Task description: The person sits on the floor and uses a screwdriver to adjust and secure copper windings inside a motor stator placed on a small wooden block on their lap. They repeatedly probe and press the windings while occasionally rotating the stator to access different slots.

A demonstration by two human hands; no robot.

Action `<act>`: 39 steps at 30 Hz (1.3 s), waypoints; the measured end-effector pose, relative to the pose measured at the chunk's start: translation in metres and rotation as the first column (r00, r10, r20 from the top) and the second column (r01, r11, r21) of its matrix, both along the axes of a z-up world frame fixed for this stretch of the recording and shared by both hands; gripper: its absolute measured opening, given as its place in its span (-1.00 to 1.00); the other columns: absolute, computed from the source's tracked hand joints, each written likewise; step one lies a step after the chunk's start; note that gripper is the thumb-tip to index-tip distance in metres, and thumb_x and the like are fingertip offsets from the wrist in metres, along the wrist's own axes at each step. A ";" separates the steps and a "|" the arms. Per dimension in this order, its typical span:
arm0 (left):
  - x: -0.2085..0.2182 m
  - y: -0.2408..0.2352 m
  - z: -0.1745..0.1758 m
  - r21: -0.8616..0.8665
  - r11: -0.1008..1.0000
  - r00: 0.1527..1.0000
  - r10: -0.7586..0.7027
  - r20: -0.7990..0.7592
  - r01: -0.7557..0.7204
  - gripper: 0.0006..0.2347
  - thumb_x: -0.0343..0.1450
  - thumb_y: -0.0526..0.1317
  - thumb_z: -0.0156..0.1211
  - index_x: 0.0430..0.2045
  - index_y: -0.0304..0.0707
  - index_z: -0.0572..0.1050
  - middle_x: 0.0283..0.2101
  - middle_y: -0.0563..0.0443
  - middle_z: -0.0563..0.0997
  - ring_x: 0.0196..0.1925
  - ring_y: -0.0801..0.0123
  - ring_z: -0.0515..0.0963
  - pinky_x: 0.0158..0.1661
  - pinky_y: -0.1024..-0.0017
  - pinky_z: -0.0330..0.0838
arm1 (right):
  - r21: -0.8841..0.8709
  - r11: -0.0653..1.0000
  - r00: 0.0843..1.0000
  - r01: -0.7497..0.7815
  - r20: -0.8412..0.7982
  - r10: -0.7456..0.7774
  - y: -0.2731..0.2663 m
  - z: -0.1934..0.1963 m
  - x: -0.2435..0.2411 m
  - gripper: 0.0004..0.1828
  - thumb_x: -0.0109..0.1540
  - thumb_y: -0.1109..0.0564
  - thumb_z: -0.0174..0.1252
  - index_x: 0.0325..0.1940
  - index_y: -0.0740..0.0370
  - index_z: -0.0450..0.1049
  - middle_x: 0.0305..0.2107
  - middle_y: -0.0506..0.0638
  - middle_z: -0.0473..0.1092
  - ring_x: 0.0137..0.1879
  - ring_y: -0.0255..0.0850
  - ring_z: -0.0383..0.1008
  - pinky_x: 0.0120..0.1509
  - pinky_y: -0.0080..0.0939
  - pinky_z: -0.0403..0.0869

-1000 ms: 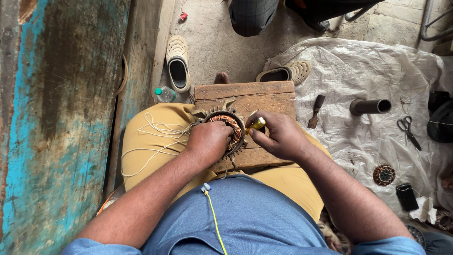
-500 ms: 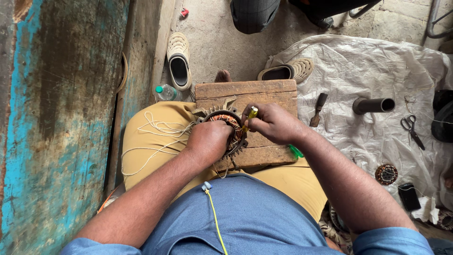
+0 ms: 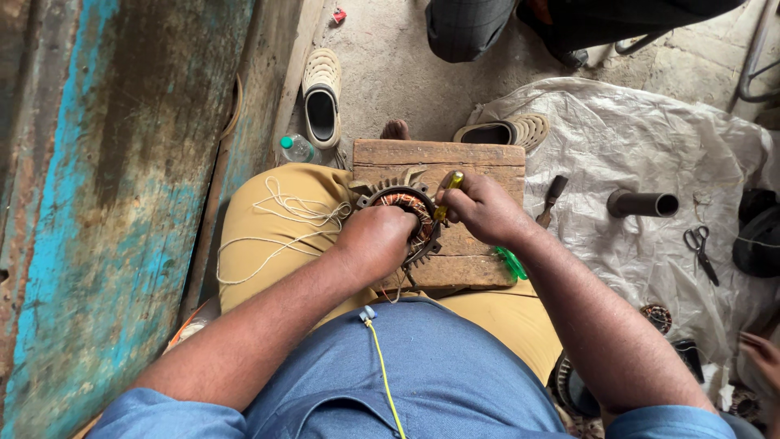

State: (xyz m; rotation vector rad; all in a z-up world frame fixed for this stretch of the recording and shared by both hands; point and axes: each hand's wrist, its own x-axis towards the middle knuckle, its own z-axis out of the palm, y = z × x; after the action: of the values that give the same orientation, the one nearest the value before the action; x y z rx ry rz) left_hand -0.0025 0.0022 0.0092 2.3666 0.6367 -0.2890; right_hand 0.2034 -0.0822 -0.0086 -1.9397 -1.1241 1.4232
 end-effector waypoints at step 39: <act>-0.004 -0.001 -0.011 0.086 0.994 0.990 -0.081 0.117 0.071 -0.93 0.30 -0.37 0.18 -0.45 -0.23 0.59 -0.35 -0.09 0.66 -0.20 0.10 0.70 -0.21 0.12 0.60 | 0.298 0.953 0.975 -0.049 0.221 -0.019 -0.043 0.034 -0.016 -0.81 0.32 0.09 0.15 -0.08 0.24 0.48 -0.44 0.02 0.51 -0.31 -0.23 0.54 -0.18 -0.21 0.50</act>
State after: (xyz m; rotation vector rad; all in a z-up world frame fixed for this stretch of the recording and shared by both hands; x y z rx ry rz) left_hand -0.0064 0.0013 -0.0014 2.4692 0.5114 -0.1544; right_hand 0.1869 -0.1248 0.0258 -1.9006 -1.3708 0.9871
